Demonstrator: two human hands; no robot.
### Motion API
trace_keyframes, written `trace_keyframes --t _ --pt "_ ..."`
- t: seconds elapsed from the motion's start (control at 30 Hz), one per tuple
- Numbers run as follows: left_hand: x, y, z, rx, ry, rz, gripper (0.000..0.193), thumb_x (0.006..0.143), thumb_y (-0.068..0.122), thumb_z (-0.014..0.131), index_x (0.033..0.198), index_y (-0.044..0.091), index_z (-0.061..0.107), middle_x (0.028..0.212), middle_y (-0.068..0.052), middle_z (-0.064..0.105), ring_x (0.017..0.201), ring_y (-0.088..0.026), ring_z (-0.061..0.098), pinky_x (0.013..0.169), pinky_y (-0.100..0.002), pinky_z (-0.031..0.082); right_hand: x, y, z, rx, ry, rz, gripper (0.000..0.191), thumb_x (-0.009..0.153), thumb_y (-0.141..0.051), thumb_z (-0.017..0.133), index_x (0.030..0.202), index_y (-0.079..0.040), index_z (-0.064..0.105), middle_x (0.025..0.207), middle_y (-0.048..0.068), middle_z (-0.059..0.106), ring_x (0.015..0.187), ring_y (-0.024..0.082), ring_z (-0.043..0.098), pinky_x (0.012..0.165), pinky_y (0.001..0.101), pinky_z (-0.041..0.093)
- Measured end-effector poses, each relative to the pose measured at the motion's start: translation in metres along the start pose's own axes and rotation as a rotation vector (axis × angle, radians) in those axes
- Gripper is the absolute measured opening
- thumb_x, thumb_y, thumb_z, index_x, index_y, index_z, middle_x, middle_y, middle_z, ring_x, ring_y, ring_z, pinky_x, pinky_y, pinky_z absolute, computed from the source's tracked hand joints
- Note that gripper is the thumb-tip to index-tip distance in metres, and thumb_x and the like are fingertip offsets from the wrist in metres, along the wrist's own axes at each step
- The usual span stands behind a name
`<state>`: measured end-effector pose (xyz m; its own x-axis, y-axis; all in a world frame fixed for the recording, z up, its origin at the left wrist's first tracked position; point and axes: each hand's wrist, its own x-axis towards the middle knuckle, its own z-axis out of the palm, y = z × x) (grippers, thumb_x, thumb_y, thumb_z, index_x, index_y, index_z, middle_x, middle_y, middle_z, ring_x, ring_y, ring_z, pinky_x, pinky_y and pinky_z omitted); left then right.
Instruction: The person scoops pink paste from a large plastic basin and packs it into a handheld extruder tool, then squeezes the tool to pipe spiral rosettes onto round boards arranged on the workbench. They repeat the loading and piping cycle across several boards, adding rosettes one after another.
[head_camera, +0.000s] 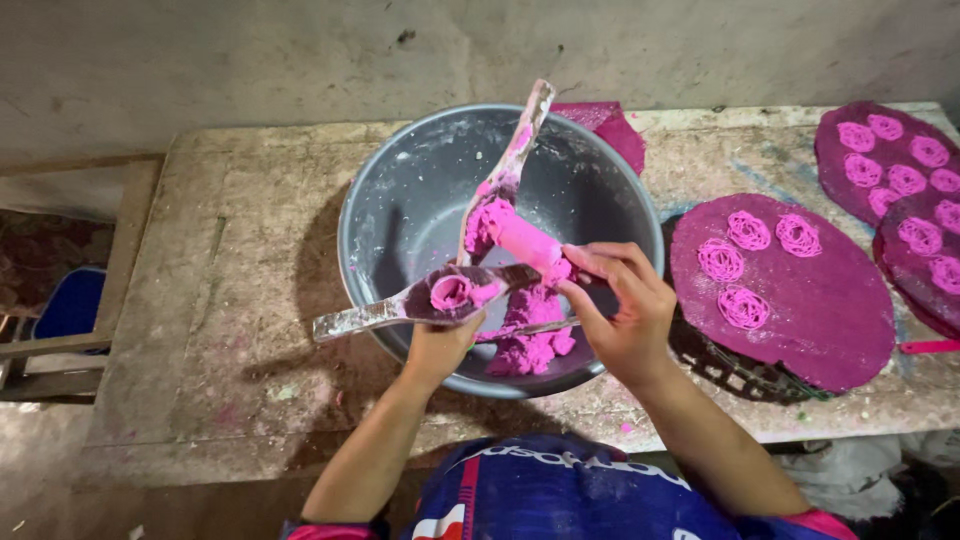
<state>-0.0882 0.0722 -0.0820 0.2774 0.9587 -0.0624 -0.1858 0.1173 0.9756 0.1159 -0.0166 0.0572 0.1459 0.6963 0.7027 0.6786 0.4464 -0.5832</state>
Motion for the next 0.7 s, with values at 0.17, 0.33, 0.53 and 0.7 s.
trace_keyframes --t 0.17,0.33,0.53,0.7 --pt "-0.002 0.059 0.005 0.416 0.064 0.451 0.030 0.088 0.008 0.081 0.114 0.007 0.066 0.105 -0.006 0.071 0.095 -0.019 0.069 0.083 -0.032 0.057 0.008 -0.001 0.013 0.122 -0.215 0.124 0.022 0.091 -0.005 0.076 0.113 -0.004 0.075 0.115 0.009 0.071 0.084 0.023 0.066 0.075 0.0293 0.051" --pt "-0.005 0.086 0.011 0.825 0.144 0.544 0.039 0.079 0.021 0.083 0.114 0.009 0.069 0.124 -0.015 0.068 0.114 -0.030 0.067 0.097 -0.039 0.053 0.030 -0.017 0.039 0.270 -0.463 -0.078 0.049 0.073 0.010 0.055 0.120 0.002 0.067 0.119 0.018 0.064 0.113 0.033 0.063 0.097 0.0416 0.050" --pt "-0.008 0.097 -0.006 0.985 0.131 0.557 0.043 0.085 0.023 0.079 0.126 0.015 0.067 0.139 -0.013 0.063 0.125 -0.031 0.063 0.103 -0.041 0.052 0.024 0.006 0.032 0.101 -0.525 -0.117 0.035 0.084 0.005 0.058 0.116 -0.005 0.068 0.124 0.017 0.058 0.111 0.031 0.066 0.091 0.0392 0.056" --pt "-0.015 0.097 -0.017 0.902 0.173 0.520 0.060 0.083 0.025 0.082 0.137 0.010 0.061 0.136 -0.014 0.064 0.124 -0.032 0.064 0.103 -0.041 0.052 -0.015 0.096 0.056 -0.803 -1.307 0.003 0.045 0.091 -0.022 0.058 0.131 -0.003 0.052 0.113 0.015 0.066 0.107 0.034 0.067 0.090 0.0480 0.053"
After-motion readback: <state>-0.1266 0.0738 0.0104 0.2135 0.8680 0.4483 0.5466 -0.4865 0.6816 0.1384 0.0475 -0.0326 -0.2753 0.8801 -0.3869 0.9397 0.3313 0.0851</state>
